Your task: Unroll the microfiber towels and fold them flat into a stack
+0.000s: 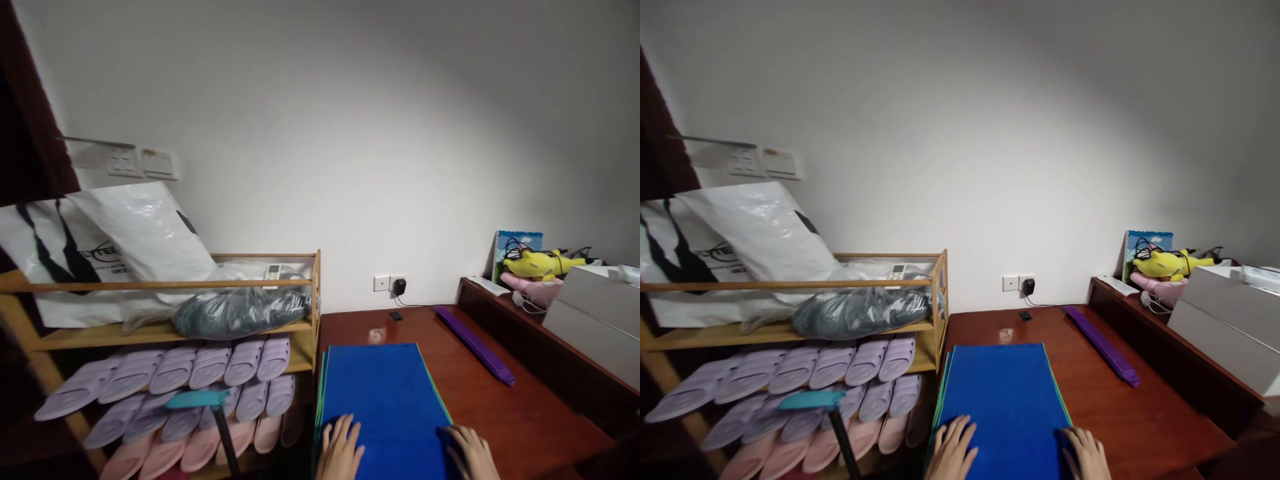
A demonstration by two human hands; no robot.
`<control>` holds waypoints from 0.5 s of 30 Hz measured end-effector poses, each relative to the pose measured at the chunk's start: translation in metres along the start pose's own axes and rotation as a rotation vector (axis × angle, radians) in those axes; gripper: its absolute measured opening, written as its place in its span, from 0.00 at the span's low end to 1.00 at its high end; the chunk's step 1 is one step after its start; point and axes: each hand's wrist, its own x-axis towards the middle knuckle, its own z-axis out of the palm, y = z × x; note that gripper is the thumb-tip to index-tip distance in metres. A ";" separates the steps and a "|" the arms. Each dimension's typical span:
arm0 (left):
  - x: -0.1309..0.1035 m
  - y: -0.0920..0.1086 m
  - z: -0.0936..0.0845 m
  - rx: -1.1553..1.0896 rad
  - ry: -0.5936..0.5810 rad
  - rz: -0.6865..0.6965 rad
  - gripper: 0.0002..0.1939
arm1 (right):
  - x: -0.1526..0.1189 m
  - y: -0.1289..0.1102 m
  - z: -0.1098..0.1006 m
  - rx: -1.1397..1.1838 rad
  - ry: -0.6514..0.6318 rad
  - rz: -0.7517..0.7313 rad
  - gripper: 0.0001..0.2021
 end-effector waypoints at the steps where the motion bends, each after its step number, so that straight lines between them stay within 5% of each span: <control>1: 0.004 0.000 -0.015 -0.028 0.005 -0.009 0.21 | 0.003 0.002 -0.008 0.001 0.002 0.025 0.20; 4: 0.015 0.000 -0.038 -0.127 -0.067 -0.073 0.21 | 0.010 0.004 -0.016 0.104 -0.001 0.126 0.19; 11: 0.024 -0.016 -0.036 -0.297 -0.137 -0.129 0.06 | 0.010 -0.006 -0.019 0.337 0.012 0.144 0.20; 15: 0.010 -0.020 -0.068 -0.410 -0.145 -0.076 0.05 | -0.001 -0.018 -0.046 0.648 -0.026 0.201 0.22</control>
